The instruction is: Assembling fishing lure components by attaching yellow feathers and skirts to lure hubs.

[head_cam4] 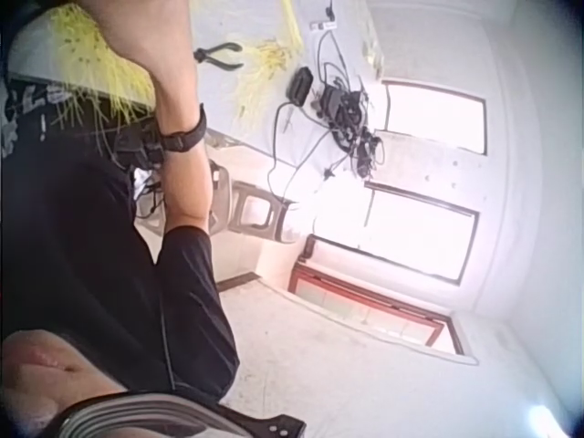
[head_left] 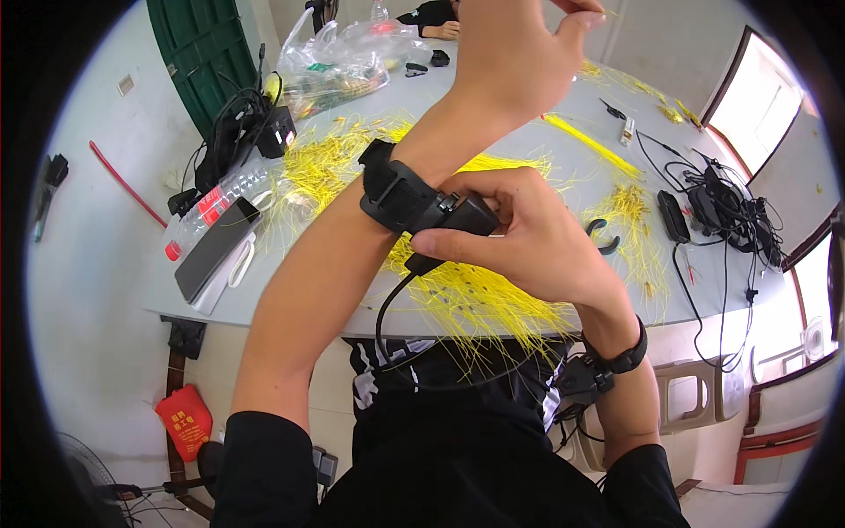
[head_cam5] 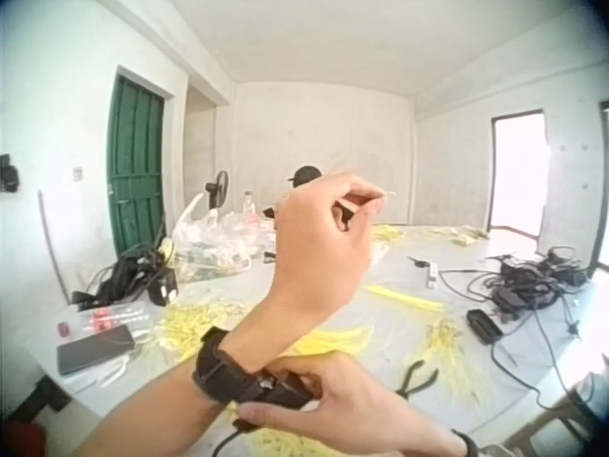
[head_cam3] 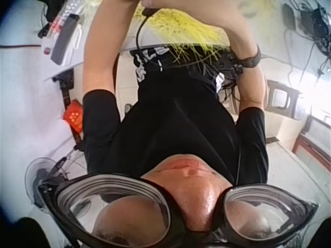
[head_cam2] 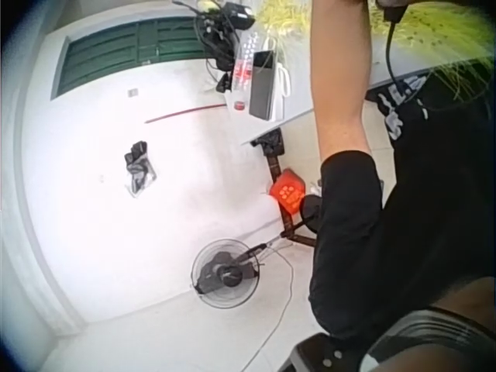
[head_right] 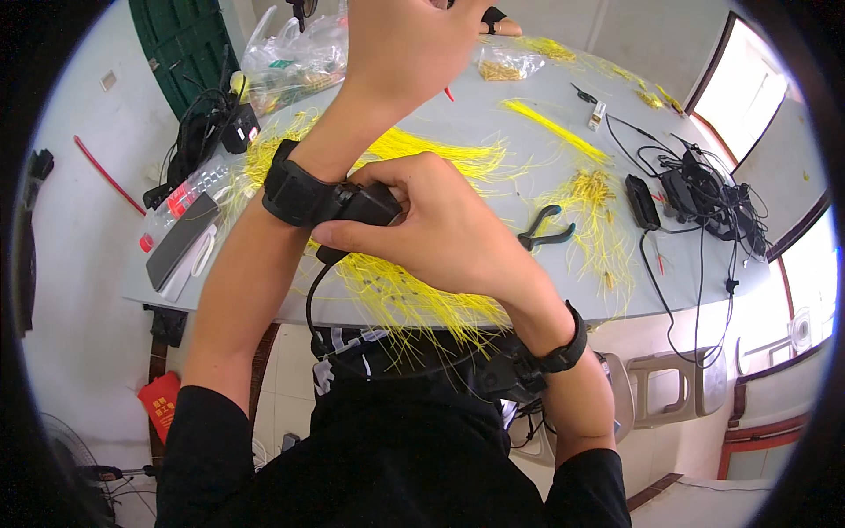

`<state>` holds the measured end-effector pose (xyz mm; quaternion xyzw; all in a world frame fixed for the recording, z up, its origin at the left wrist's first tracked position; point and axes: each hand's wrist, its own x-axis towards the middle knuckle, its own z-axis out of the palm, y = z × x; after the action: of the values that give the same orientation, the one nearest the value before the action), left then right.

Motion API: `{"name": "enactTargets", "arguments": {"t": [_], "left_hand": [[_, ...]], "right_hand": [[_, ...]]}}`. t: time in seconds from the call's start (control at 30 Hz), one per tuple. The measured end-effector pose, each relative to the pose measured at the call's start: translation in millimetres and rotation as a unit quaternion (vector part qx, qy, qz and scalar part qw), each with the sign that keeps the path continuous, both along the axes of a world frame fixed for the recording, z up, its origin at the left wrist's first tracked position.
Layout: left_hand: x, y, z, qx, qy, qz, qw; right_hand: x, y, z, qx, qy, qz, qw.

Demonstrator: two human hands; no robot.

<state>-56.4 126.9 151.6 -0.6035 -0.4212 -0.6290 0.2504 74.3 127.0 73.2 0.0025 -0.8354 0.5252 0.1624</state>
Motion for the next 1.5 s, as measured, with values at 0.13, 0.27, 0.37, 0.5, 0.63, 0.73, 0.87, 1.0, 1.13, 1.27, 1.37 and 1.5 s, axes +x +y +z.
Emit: {"name": "enactTargets", "arguments": {"t": [0.13,0.27,0.37,0.5,0.63,0.73,0.87,1.0,1.13,1.27,1.37,1.5], "left_hand": [[-9.0,-5.0,-16.0,-0.061,-0.115,-0.022,0.991],[-8.6,-23.0,-44.7,-0.216,-0.340,-0.248,0.881],[-7.3,-42.0,-59.5,-0.289,-0.377,-0.285,0.833],[-7.6,-49.6,-78.1,-0.344,-0.398,-0.295,0.798],[-4.2,-48.2,-89.5,-0.336,-0.408,-0.289,0.798],[-6.9,-48.1,-94.3,-0.341,-0.426,-0.291,0.786],[-5.5,-48.5,-94.3,-0.315,-0.453,-0.277,0.786],[-7.7,-44.8,-94.5,-0.300,-0.466,-0.260,0.790],[-11.1,-42.0,-98.8,-0.299,-0.466,-0.264,0.790],[-10.2,-44.8,-98.0,-0.303,-0.477,-0.267,0.781],[-12.3,-45.2,-97.5,-0.300,-0.480,-0.260,0.782],[-13.4,-45.2,-98.0,-0.282,-0.471,-0.263,0.793]], "right_hand": [[7.9,19.7,8.3,0.115,0.016,0.051,0.992],[33.1,63.2,23.7,0.020,-0.004,0.060,0.998],[40.3,90.5,31.3,0.007,-0.076,-0.030,0.997],[31.4,104.0,20.9,0.023,0.030,-0.146,0.989],[17.9,101.2,12.8,0.013,0.136,-0.234,0.963],[17.3,99.0,15.6,0.009,0.149,-0.218,0.965],[12.9,97.5,9.4,-0.009,0.035,-0.124,0.992],[6.8,91.0,4.2,-0.002,0.002,-0.077,0.997],[0.5,88.6,1.0,-0.014,-0.016,-0.060,0.998],[1.6,84.9,1.0,0.000,-0.019,-0.061,0.998],[-0.9,88.6,-3.3,-0.031,-0.032,-0.053,0.998],[-0.1,89.4,-3.5,-0.024,-0.031,-0.049,0.998]]}}
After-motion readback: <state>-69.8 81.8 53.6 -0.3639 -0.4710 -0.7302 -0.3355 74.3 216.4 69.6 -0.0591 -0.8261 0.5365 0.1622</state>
